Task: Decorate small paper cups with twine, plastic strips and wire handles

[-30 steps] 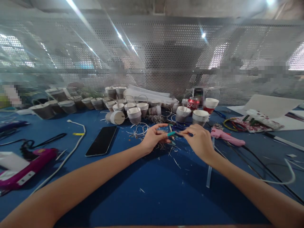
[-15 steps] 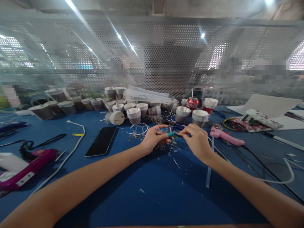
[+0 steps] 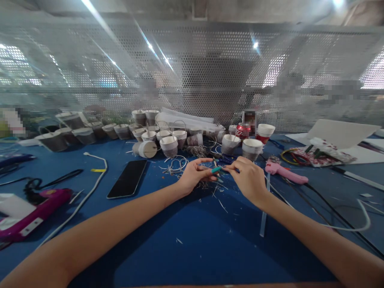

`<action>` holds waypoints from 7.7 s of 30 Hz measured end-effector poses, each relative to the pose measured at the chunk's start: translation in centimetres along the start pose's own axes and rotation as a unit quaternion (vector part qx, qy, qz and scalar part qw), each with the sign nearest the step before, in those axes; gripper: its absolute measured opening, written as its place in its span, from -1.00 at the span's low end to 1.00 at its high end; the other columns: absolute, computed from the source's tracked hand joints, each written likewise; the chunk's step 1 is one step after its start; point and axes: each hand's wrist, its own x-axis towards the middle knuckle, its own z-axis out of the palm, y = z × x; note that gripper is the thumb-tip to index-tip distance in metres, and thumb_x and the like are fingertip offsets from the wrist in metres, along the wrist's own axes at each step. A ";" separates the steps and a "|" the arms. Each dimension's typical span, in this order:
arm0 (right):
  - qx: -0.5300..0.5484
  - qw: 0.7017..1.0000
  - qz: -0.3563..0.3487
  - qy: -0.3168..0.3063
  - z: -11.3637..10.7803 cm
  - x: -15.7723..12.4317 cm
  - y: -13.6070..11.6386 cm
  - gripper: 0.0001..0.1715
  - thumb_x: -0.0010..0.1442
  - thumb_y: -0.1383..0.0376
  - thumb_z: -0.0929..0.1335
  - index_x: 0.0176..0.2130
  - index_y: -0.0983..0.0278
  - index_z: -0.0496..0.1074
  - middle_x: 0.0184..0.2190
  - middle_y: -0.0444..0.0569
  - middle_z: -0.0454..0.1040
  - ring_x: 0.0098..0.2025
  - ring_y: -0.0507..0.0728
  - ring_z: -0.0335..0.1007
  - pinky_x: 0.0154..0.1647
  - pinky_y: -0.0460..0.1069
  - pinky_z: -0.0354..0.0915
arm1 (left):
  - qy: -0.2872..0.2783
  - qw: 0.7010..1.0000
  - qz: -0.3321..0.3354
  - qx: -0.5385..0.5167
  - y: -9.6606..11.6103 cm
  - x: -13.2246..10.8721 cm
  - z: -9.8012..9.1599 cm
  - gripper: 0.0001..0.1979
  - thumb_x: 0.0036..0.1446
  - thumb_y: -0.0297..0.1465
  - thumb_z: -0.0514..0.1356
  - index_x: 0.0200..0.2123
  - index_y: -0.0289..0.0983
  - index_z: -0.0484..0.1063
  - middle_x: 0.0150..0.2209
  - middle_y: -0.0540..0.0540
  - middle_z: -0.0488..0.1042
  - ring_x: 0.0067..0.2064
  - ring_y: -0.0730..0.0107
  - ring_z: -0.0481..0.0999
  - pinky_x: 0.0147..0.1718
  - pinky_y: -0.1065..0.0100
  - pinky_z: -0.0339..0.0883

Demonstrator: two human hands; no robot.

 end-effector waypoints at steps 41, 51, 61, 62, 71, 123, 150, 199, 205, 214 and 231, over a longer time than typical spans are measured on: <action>0.010 1.000 0.015 -0.007 0.0 0.0 -0.1 -0.80 0.11 0.40 0.29 -0.53 0.27 0.41 -0.48 -0.12 0.44 -0.42 0.03 0.35 -0.46 -0.10 0.12 | 0.032 0.999 -0.002 -0.026 0.4 -0.2 1.2 -0.59 -0.08 -0.52 0.26 -0.11 -0.39 0.27 -0.45 -0.11 0.56 -0.45 0.39 0.55 -0.36 0.35 0.44; 0.007 0.999 0.007 -0.034 0.3 0.0 0.1 -0.77 0.13 0.41 0.24 -0.42 0.26 0.48 -0.44 -0.10 0.47 -0.39 0.04 0.37 -0.44 -0.10 0.12 | 0.031 0.999 -0.002 -0.026 0.5 -0.3 1.3 -0.61 -0.07 -0.52 0.25 -0.12 -0.38 0.28 -0.46 -0.09 0.55 -0.46 0.39 0.55 -0.37 0.36 0.45; -0.017 0.999 0.024 -0.044 0.0 0.2 -0.1 -0.75 0.05 0.49 0.25 -0.61 0.30 0.30 -0.56 -0.12 0.33 -0.47 0.02 0.22 -0.49 -0.09 -0.01 | 0.015 1.000 0.001 -0.017 0.5 -0.6 1.6 -0.58 -0.07 -0.50 0.27 -0.11 -0.37 0.25 -0.43 -0.12 0.56 -0.43 0.36 0.56 -0.36 0.33 0.45; -0.015 0.999 0.020 -0.040 0.0 0.2 -0.1 -0.75 0.04 0.50 0.25 -0.61 0.29 0.28 -0.57 -0.12 0.32 -0.46 0.03 0.21 -0.48 -0.09 0.00 | 0.014 1.000 0.000 -0.017 0.5 -0.6 1.6 -0.58 -0.08 -0.50 0.27 -0.11 -0.36 0.25 -0.42 -0.11 0.56 -0.44 0.36 0.56 -0.36 0.33 0.45; -0.004 1.000 -0.011 -0.029 0.0 0.1 -0.2 -0.74 -0.03 0.56 0.24 -0.63 0.29 0.24 -0.60 -0.12 0.27 -0.44 0.05 0.15 -0.45 -0.09 0.01 | 0.022 1.000 -0.002 -0.017 0.3 -0.5 1.6 -0.64 -0.06 -0.52 0.25 -0.16 -0.35 0.27 -0.46 -0.07 0.55 -0.45 0.39 0.56 -0.39 0.36 0.45; -0.128 0.978 0.026 -0.165 -1.2 0.7 -0.1 -0.79 0.13 0.40 0.28 -0.42 0.24 0.50 -0.39 -0.04 0.53 -0.41 0.12 0.40 -0.50 -0.04 0.08 | 0.092 0.992 0.084 -0.018 0.4 0.9 -0.8 -0.57 -0.09 -0.48 0.29 -0.10 -0.36 0.29 -0.48 -0.06 0.55 -0.39 0.36 0.56 -0.27 0.30 0.45; -0.131 0.955 0.093 -0.248 -1.7 1.1 -0.6 -0.77 0.17 0.36 0.26 -0.40 0.31 0.49 -0.38 0.06 0.51 -0.34 0.12 0.43 -0.39 -0.05 0.17 | 0.177 0.975 0.078 -0.107 0.1 1.9 -1.8 -0.63 -0.05 -0.60 0.23 -0.11 -0.42 0.28 -0.45 -0.11 0.55 -0.47 0.45 0.53 -0.38 0.42 0.46; 0.047 0.982 0.036 -0.179 -0.5 0.6 0.5 -0.69 0.05 0.54 0.20 -0.37 0.28 0.45 -0.44 -0.04 0.49 -0.40 0.05 0.39 -0.37 -0.10 0.18 | 0.049 0.981 0.145 0.115 0.8 0.8 -1.4 -0.58 0.08 -0.15 0.08 -0.12 -0.35 0.37 -0.38 -0.14 0.56 -0.69 0.57 0.36 -0.66 0.49 0.26; 0.073 0.987 0.054 -0.136 -0.7 0.7 0.2 -0.70 0.16 0.41 0.18 -0.42 0.30 0.46 -0.48 -0.04 0.49 -0.47 0.03 0.38 -0.39 -0.09 0.18 | 0.071 0.964 0.174 0.188 0.8 0.6 -1.6 -0.53 0.14 -0.18 0.00 0.06 -0.31 0.21 -0.68 0.06 0.39 -0.78 0.62 0.08 -0.79 0.55 -0.03; 0.049 0.990 0.045 -0.122 -0.9 0.4 -0.3 -0.75 0.14 0.38 0.25 -0.39 0.25 0.52 -0.47 -0.07 0.54 -0.43 0.05 0.43 -0.38 -0.07 0.20 | 0.086 0.966 0.160 0.184 0.9 0.5 -1.3 -0.56 0.14 -0.19 0.00 -0.01 -0.35 0.32 -0.77 0.09 0.30 -0.78 0.60 0.09 -0.79 0.54 -0.05; -0.008 0.992 0.058 -0.112 -0.7 0.2 -0.2 -0.84 0.09 0.32 0.32 -0.48 0.23 0.47 -0.48 -0.11 0.48 -0.40 0.06 0.38 -0.44 -0.08 0.10 | 0.121 0.980 0.132 0.090 0.8 0.6 -0.8 -0.59 0.03 -0.12 0.11 -0.20 -0.32 0.44 -0.75 0.09 0.34 -0.80 0.67 0.09 -0.82 0.56 -0.10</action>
